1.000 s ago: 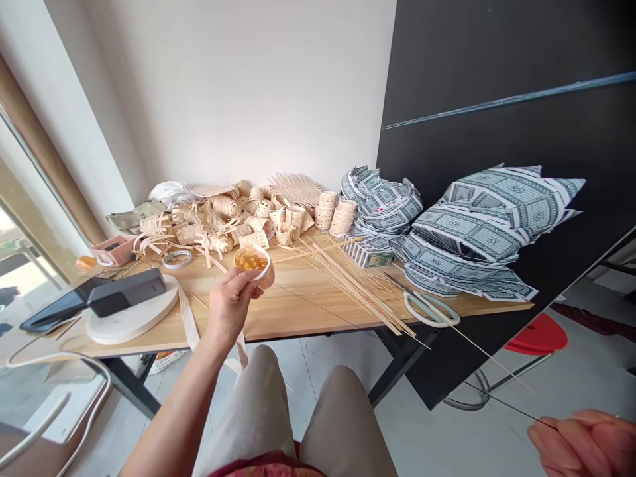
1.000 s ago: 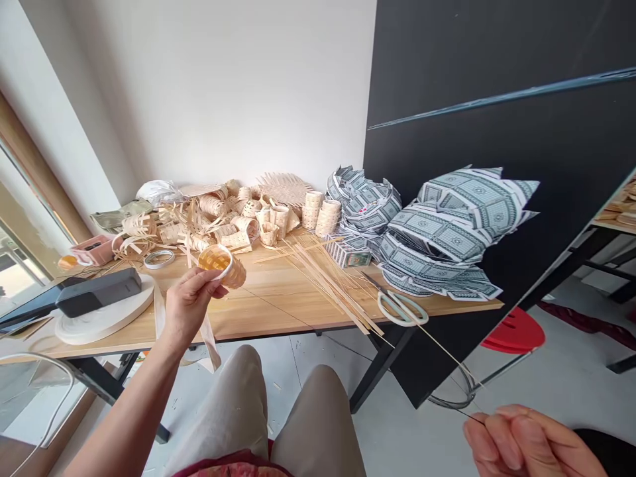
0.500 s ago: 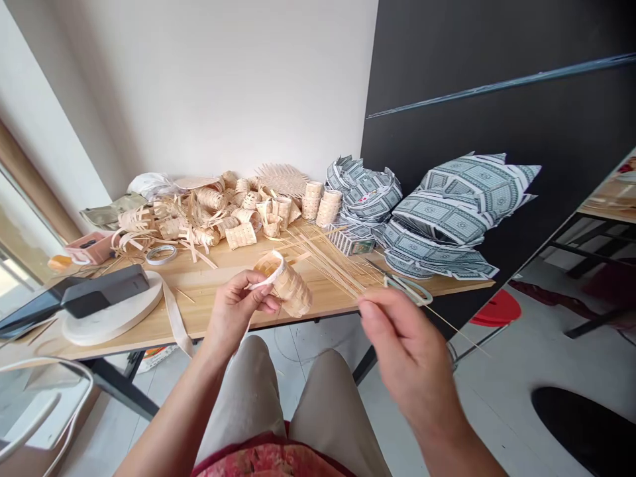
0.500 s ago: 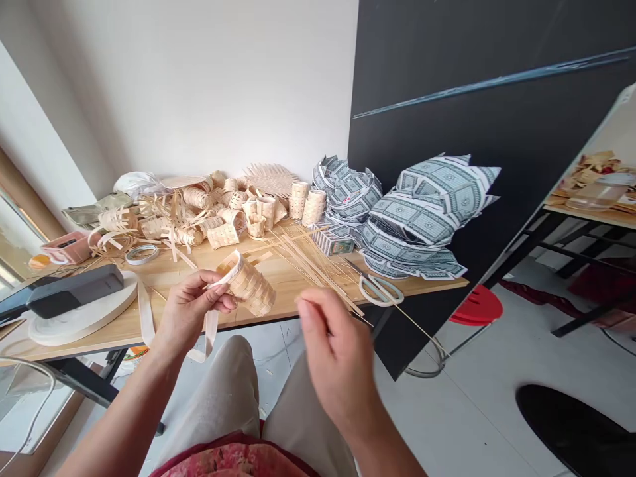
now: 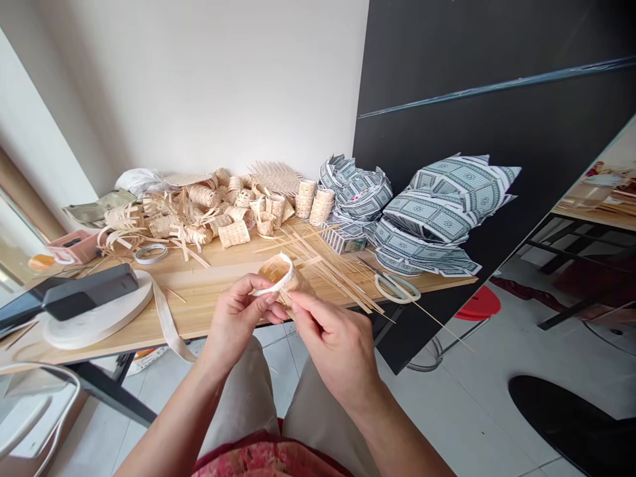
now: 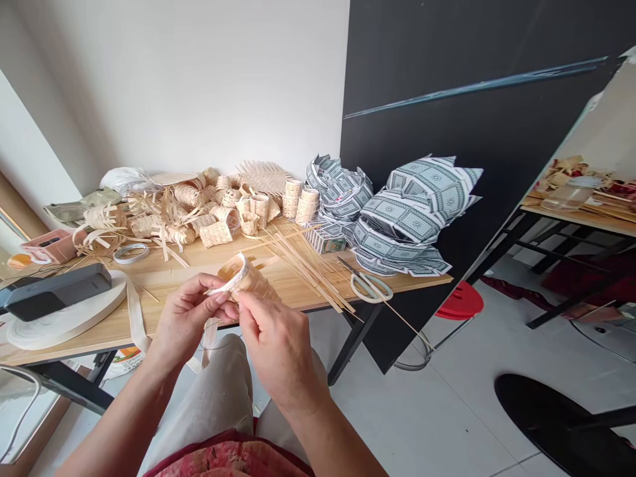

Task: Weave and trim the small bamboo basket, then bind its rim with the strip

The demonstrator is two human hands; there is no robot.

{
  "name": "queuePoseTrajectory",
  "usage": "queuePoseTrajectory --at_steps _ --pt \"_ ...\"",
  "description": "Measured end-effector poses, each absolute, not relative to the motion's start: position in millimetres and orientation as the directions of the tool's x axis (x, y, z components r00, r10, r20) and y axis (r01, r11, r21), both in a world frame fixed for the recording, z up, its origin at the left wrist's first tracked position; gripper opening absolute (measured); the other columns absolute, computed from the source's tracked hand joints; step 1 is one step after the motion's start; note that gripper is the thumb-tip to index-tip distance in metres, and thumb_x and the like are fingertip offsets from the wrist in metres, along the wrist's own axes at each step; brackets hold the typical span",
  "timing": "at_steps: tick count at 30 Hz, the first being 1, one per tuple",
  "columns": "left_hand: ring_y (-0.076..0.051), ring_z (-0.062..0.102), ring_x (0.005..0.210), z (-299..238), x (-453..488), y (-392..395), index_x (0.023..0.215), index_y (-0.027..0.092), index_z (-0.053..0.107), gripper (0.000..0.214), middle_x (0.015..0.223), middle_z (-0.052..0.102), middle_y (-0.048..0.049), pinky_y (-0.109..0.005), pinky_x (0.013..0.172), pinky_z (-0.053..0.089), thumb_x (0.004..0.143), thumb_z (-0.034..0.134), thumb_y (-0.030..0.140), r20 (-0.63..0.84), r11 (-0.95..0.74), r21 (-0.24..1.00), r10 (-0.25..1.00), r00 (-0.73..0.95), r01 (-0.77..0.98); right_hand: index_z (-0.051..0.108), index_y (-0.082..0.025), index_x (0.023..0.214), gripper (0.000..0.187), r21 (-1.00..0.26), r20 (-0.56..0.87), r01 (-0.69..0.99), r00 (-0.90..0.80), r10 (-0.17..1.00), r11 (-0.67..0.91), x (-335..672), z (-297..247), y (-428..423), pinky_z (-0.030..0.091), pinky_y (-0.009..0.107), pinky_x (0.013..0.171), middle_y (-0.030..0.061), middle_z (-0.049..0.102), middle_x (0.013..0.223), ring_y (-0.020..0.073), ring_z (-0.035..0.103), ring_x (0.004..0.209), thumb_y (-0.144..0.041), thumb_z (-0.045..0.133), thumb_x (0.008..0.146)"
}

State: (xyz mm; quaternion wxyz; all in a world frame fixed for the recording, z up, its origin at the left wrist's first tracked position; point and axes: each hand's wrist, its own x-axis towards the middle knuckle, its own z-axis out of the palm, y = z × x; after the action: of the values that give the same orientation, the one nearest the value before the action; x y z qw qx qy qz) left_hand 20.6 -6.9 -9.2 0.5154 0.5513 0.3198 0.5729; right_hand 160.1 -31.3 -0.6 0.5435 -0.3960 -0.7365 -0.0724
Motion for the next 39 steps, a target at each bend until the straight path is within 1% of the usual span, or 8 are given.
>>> queuePoseTrajectory --at_steps 13,17,19,22,25,27,31,39 --pt "-0.012 0.063 0.052 -5 23 -9 0.075 0.015 0.058 0.025 0.056 0.065 0.0002 -0.023 0.053 0.055 0.069 0.069 0.037 0.298 -0.281 0.947 0.949 0.099 -0.157 0.068 -0.018 0.083 0.028 -0.369 0.818 0.672 -0.095 0.568 0.643 161 2 -33 0.043 0.020 0.052 0.0014 0.069 0.063 0.0110 0.060 0.050 -0.012 0.041 0.084" --pt "-0.013 0.063 0.053 -7 24 -9 0.076 0.015 0.058 0.020 0.058 0.064 0.0000 -0.024 0.054 0.055 0.073 0.064 0.034 0.371 -0.369 0.928 0.925 0.082 -0.042 0.067 -0.019 0.077 0.029 -0.386 0.806 0.671 -0.089 0.585 0.633 162 -1 -32 0.041 0.020 0.052 0.0016 0.068 0.062 0.0108 0.059 0.051 -0.011 0.040 0.083" --pt "-0.012 0.063 0.056 -10 24 -8 0.078 0.016 0.059 0.011 0.062 0.063 -0.0004 -0.023 0.055 0.053 0.079 0.058 0.027 0.510 -0.513 0.847 0.858 0.063 0.137 0.066 -0.018 0.072 0.028 -0.412 0.788 0.675 -0.072 0.611 0.611 163 -3 -32 0.039 0.021 0.049 0.0006 0.064 0.056 0.0099 0.054 0.046 -0.011 0.041 0.082" --pt "-0.011 0.061 0.060 -18 25 -5 0.079 0.017 0.060 0.011 0.067 0.063 -0.0014 -0.019 0.055 0.049 0.082 0.050 0.017 0.768 -0.701 0.500 0.630 0.114 0.508 0.063 -0.018 0.069 0.024 -0.520 0.717 0.647 -0.024 0.696 0.558 164 -9 -31 0.034 0.020 0.045 -0.0033 0.055 0.047 0.0082 0.045 0.040 -0.014 0.043 0.082" --pt "-0.010 0.059 0.058 -27 25 -2 0.083 0.018 0.060 0.015 0.069 0.065 -0.0014 -0.017 0.051 0.042 0.083 0.048 0.011 0.871 -0.689 0.147 0.430 0.238 0.710 0.057 -0.018 0.065 0.021 -0.653 0.618 0.572 0.022 0.786 0.497 165 -16 -31 0.033 0.019 0.045 -0.0056 0.051 0.046 0.0071 0.043 0.040 -0.017 0.044 0.082" --pt "-0.009 0.057 0.056 -31 26 -2 0.086 0.018 0.059 0.017 0.071 0.065 -0.0010 -0.016 0.048 0.040 0.083 0.046 0.007 0.873 -0.663 0.044 0.389 0.294 0.747 0.052 -0.018 0.062 0.023 -0.689 0.589 0.551 0.047 0.807 0.471 165 -21 -31 0.033 0.019 0.046 -0.0057 0.050 0.047 0.0072 0.044 0.041 -0.018 0.044 0.083" --pt "-0.009 0.057 0.055 -34 28 -3 0.085 0.018 0.058 0.019 0.069 0.065 -0.0003 -0.015 0.049 0.040 0.083 0.043 0.006 0.855 -0.677 0.025 0.396 0.335 0.736 0.049 -0.019 0.063 0.023 -0.671 0.617 0.564 0.066 0.784 0.481 166 -28 -31 0.032 0.020 0.047 -0.0053 0.048 0.049 0.0079 0.041 0.043 -0.020 0.041 0.084" --pt "-0.009 0.057 0.055 -36 37 -8 0.082 0.017 0.058 0.021 0.065 0.061 -0.0007 -0.016 0.051 0.042 0.084 0.040 0.008 0.837 -0.756 0.108 0.420 0.351 0.646 0.051 -0.019 0.067 0.021 -0.665 0.623 0.575 0.075 0.779 0.477 166 -30 -34 0.033 0.020 0.047 -0.0044 0.050 0.051 0.0087 0.042 0.044 -0.021 0.040 0.084"
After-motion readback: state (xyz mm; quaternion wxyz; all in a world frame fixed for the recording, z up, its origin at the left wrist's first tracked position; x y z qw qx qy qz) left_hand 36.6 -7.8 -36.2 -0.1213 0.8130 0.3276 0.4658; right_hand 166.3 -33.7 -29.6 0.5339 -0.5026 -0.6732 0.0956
